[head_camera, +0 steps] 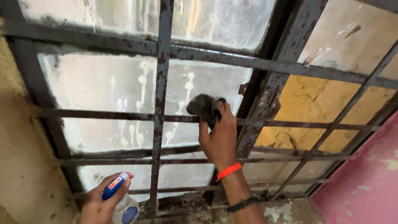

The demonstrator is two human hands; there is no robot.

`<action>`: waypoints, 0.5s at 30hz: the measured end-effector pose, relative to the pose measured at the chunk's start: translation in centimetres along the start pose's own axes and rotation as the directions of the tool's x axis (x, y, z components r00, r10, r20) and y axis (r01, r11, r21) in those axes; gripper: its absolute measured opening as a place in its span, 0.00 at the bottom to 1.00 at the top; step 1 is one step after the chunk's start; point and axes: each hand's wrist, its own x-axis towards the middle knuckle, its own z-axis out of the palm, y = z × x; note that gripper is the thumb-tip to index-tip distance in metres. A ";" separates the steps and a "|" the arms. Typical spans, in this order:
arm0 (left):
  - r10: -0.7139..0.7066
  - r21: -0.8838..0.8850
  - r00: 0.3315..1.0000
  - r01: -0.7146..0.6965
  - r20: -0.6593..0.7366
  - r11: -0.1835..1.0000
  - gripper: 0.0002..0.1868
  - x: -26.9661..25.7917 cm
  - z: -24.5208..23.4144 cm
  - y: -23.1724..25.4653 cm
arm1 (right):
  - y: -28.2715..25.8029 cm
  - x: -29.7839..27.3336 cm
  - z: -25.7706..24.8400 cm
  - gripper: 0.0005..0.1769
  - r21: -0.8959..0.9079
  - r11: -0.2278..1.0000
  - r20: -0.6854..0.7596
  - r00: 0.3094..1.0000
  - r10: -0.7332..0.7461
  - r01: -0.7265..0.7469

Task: The person sprays a cleaning solution onto a metal window grille and wipes it with a dark cloth. The person repeatedly sprays and wipes different sections of the grille, focusing on the metal bars and the glass panes behind them.

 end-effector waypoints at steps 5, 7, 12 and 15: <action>-0.067 0.020 0.992 0.070 -0.105 0.997 0.18 0.5 0.6 -9.2 | -0.2 0.0 0.1 0.17 0.004 0.999 0.036 0.998 0.045 -0.045; -0.082 0.054 0.981 0.093 -0.176 0.994 0.18 0.4 0.9 -11.2 | -0.2 0.0 -0.1 0.18 -0.008 1.000 0.032 0.999 -0.011 0.012; -0.144 -0.032 0.977 0.141 -0.160 0.989 0.18 -1.8 3.0 -14.6 | -0.3 0.0 -0.2 0.18 0.029 0.999 0.036 0.999 0.019 -0.020; -0.023 -0.056 0.997 0.019 -0.077 0.998 0.18 -1.4 3.9 -16.7 | -0.3 0.0 -0.3 0.18 0.028 0.999 0.044 0.998 0.033 -0.034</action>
